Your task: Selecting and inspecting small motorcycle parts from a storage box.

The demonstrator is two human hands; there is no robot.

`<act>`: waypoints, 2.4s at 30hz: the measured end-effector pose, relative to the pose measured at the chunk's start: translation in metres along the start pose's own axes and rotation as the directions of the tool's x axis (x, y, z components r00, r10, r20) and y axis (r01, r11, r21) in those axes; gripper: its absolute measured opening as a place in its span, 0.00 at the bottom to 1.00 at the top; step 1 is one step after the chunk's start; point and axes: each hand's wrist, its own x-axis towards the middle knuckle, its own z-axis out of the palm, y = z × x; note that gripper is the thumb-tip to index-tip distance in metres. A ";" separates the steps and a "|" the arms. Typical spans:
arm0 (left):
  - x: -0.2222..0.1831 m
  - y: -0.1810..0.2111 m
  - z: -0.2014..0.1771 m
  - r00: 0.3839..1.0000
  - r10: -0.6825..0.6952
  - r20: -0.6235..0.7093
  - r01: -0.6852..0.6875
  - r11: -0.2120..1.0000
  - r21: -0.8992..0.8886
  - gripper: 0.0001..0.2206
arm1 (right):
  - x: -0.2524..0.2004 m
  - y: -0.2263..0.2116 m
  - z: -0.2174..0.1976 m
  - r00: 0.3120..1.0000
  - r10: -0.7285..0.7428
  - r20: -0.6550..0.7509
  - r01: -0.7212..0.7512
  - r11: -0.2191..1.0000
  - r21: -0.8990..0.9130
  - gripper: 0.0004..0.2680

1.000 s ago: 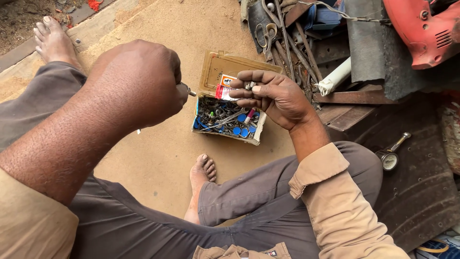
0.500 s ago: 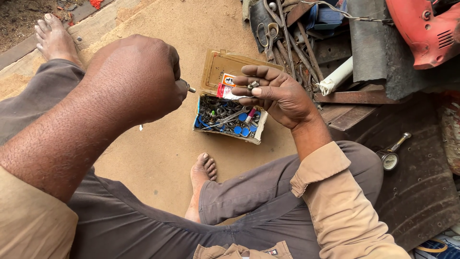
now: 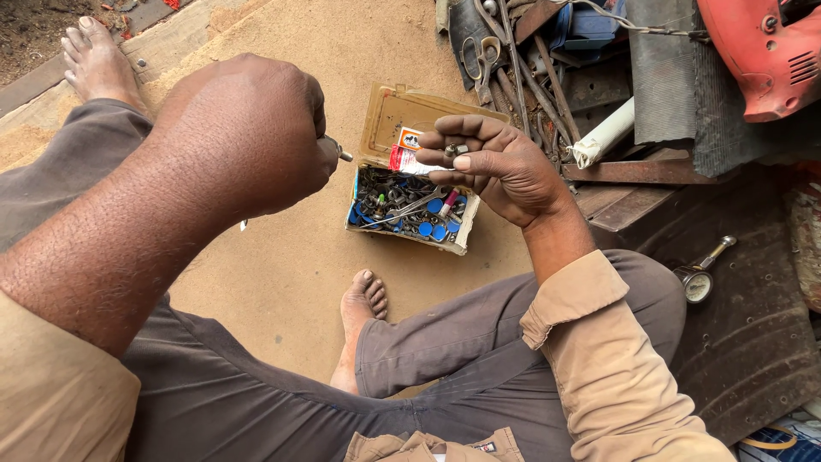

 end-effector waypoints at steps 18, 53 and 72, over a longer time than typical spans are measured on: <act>-0.004 0.007 -0.002 1.000 -0.003 0.016 0.003 1.000 0.011 0.11 | 0.002 0.014 -0.022 0.978 0.016 -0.206 -0.057 0.980 -0.192 0.05; -0.027 -0.019 -0.006 0.980 0.079 -0.185 -0.093 0.993 -0.071 0.09 | 0.022 0.144 -0.040 0.936 0.056 -0.349 -0.291 -0.439 -0.850 0.10; -0.032 -0.012 -0.012 0.985 0.100 -0.138 -0.106 0.994 -0.037 0.09 | -0.024 0.023 0.009 0.867 0.009 -0.497 -0.488 -0.174 -0.855 0.12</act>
